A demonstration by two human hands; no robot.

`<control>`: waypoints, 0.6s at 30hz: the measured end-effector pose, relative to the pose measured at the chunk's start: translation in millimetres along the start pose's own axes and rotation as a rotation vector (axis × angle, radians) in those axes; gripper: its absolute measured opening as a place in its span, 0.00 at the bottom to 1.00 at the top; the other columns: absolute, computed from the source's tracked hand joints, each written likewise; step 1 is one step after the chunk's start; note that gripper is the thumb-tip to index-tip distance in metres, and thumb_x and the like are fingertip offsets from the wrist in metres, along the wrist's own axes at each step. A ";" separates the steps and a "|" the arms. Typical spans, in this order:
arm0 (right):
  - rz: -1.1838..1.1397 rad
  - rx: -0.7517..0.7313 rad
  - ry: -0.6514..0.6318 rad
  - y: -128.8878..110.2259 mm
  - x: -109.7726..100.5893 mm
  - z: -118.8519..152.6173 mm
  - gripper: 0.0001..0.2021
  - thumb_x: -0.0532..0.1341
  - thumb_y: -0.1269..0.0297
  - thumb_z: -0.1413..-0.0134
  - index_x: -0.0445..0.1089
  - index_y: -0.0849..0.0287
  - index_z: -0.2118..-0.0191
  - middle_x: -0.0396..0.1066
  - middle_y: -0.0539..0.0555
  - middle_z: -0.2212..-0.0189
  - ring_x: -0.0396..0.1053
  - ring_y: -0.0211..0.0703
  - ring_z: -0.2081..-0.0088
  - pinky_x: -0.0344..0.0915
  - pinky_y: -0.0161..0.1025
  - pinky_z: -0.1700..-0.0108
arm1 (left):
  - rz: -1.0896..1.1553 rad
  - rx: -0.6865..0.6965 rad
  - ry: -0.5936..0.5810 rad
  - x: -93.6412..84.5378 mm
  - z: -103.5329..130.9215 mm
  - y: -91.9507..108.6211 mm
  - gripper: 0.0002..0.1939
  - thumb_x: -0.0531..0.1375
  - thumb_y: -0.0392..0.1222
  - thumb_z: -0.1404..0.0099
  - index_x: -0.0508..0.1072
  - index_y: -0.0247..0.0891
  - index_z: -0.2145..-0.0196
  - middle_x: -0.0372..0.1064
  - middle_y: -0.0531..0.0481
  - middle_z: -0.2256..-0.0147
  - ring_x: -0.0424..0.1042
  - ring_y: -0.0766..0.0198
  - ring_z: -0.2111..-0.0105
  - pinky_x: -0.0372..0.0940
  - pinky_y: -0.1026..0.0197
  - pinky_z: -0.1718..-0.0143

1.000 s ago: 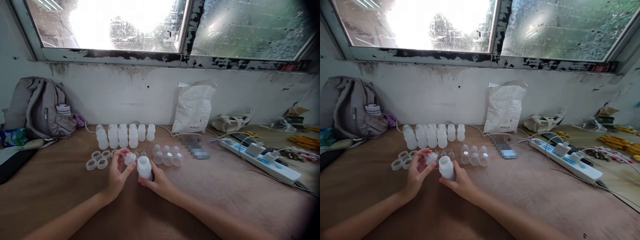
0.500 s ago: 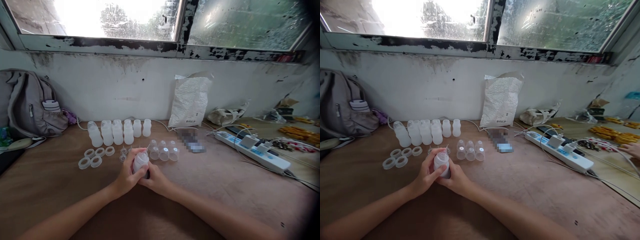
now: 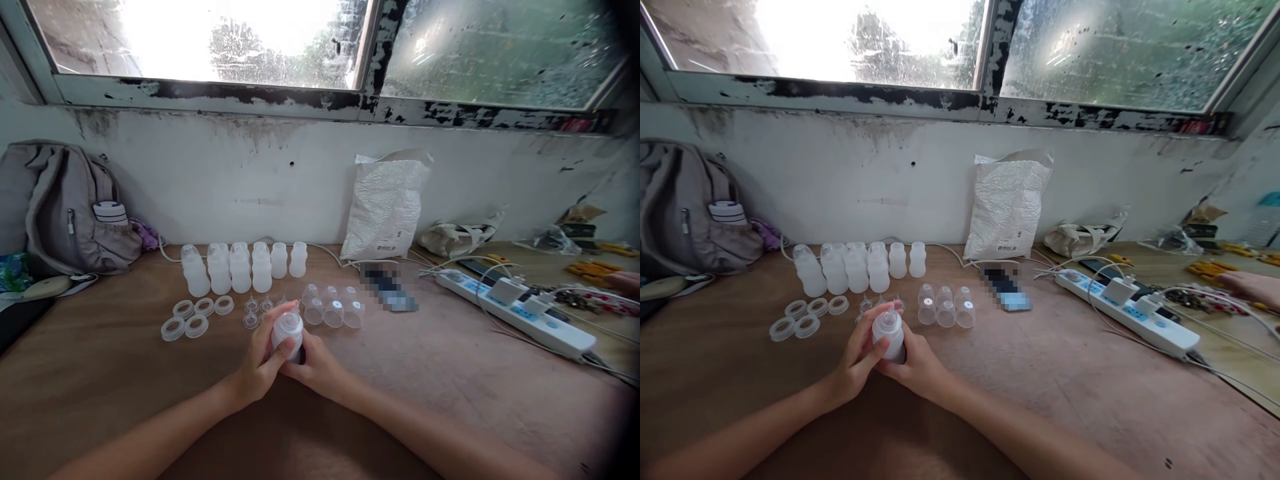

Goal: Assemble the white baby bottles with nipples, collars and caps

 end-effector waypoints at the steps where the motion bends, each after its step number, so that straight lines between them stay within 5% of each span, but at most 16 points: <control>1: 0.001 0.000 -0.001 -0.1 0.0 -0.1 0.18 0.61 0.67 0.55 0.60 0.58 0.56 0.69 0.51 0.64 0.66 0.39 0.66 0.63 0.36 0.64 | 0.007 0.006 -0.006 0.4 -0.3 0.3 0.19 0.52 0.42 0.38 0.58 0.42 0.48 0.56 0.45 0.47 0.57 0.56 0.47 0.51 0.53 0.45; 13: 0.014 0.032 -0.034 2.3 2.8 -1.1 0.16 0.61 0.63 0.54 0.61 0.60 0.57 0.68 0.52 0.64 0.66 0.40 0.65 0.63 0.37 0.63 | 0.139 0.019 -0.015 1.9 -0.8 1.4 0.19 0.51 0.42 0.37 0.55 0.40 0.48 0.54 0.42 0.46 0.52 0.54 0.45 0.47 0.51 0.44; 18: 0.071 0.013 -0.087 -1.0 4.2 -1.7 0.13 0.59 0.63 0.53 0.62 0.60 0.60 0.67 0.53 0.63 0.65 0.41 0.64 0.62 0.38 0.62 | 0.074 -0.023 -0.094 4.8 -1.7 -6.0 0.19 0.51 0.42 0.37 0.54 0.40 0.49 0.59 0.42 0.51 0.59 0.55 0.50 0.53 0.52 0.48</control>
Point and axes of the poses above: each hand's wrist, its own z-axis away from the middle knuckle, its own x-axis out of the palm, y = z × x, the point moved 10 cm from there along -z, towards the middle knuckle
